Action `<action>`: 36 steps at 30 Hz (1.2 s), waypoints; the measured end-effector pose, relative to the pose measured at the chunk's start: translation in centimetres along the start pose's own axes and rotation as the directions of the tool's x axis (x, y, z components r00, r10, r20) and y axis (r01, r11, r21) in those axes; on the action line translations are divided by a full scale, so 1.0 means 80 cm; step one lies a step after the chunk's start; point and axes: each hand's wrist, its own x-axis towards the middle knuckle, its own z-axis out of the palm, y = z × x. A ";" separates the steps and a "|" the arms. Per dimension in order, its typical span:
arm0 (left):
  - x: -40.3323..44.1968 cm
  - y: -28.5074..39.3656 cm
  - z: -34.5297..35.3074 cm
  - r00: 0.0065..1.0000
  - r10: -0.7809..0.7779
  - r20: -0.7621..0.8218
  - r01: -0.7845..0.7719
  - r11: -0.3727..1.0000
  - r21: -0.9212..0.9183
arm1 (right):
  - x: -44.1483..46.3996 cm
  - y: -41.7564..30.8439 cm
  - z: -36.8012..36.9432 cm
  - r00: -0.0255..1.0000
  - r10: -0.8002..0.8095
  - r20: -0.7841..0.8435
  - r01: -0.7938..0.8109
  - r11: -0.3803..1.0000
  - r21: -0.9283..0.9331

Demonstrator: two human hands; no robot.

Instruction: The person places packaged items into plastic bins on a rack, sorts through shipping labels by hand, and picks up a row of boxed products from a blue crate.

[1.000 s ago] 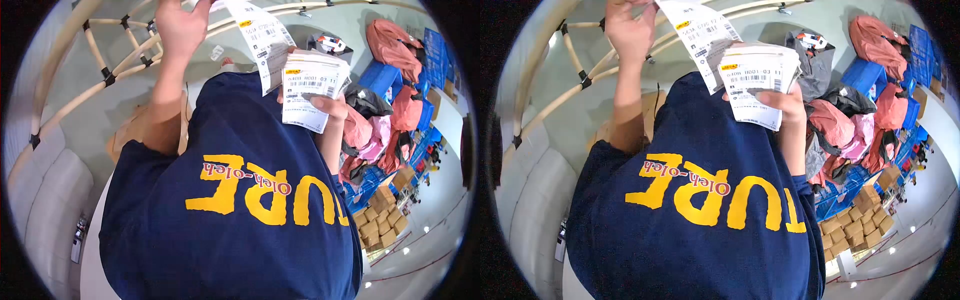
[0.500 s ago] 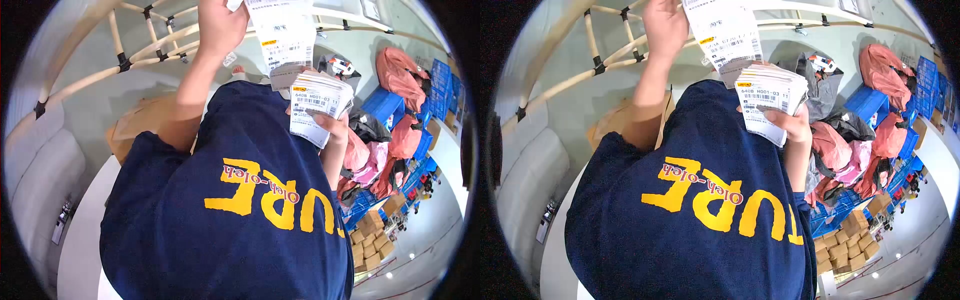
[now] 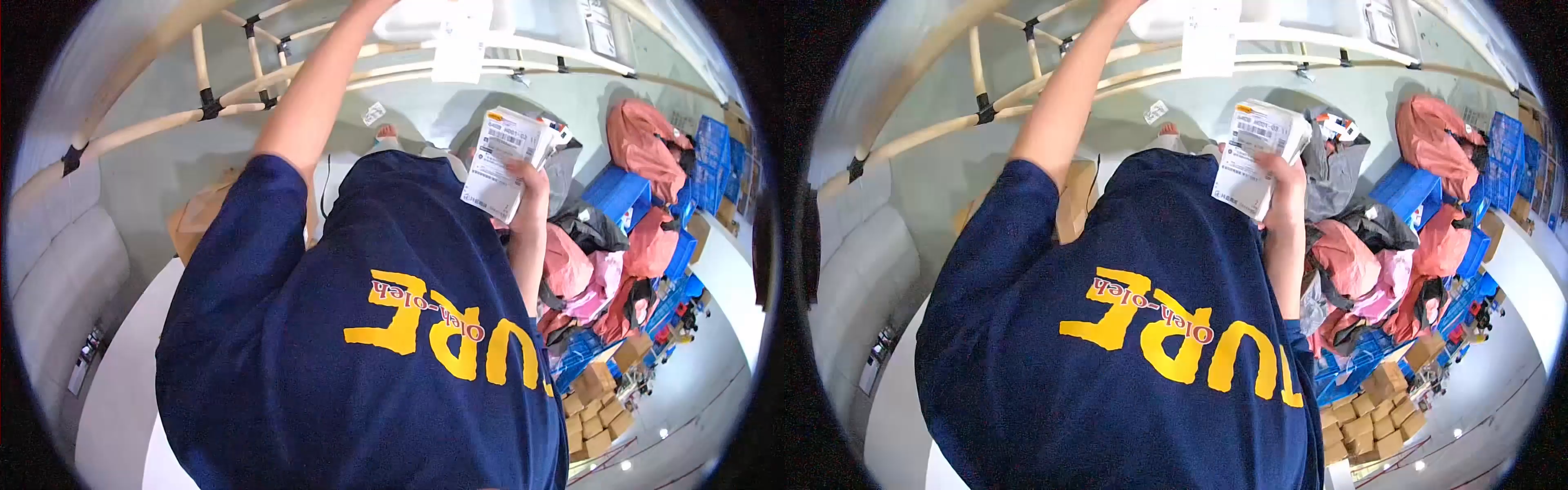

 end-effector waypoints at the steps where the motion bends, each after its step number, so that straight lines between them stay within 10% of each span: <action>1: -0.001 -0.002 -0.004 1.000 0.005 -0.013 -0.005 1.000 0.002 | -0.001 -0.001 0.002 1.000 -0.006 0.011 0.006 1.000 -0.005; 8: 0.006 -0.006 0.000 0.874 -0.313 0.370 0.042 0.809 0.586 | -0.014 0.003 -0.008 0.996 -0.067 0.060 0.044 0.944 0.326; 10: -0.061 0.008 0.019 0.926 0.372 0.061 -0.376 0.923 0.080 | -0.017 0.012 -0.020 0.996 -0.058 0.061 0.029 0.918 0.396; 12: -0.120 0.099 -0.003 0.921 0.214 0.324 -0.118 0.949 -0.292 | -0.017 0.015 -0.021 0.998 -0.062 0.016 0.049 0.903 0.427; 14: -0.156 0.205 -0.051 0.790 0.315 0.526 0.200 0.680 -0.706 | -0.011 0.012 -0.022 0.997 -0.065 -0.040 0.076 0.886 0.457; 16: -0.181 0.289 -0.089 0.756 0.426 0.498 0.204 0.569 -0.797 | -0.009 0.011 -0.023 0.997 -0.036 -0.069 0.065 0.881 0.469; 18: -0.201 0.365 -0.105 0.856 0.517 0.010 -0.032 0.071 -0.997 | -0.007 -0.013 0.013 0.999 -0.041 0.021 0.027 0.889 0.456; 36: -0.225 0.361 -0.100 0.942 0.335 0.022 -0.029 0.147 -0.989 | 0.021 0.010 -0.001 0.972 -0.044 0.231 -0.051 0.920 0.388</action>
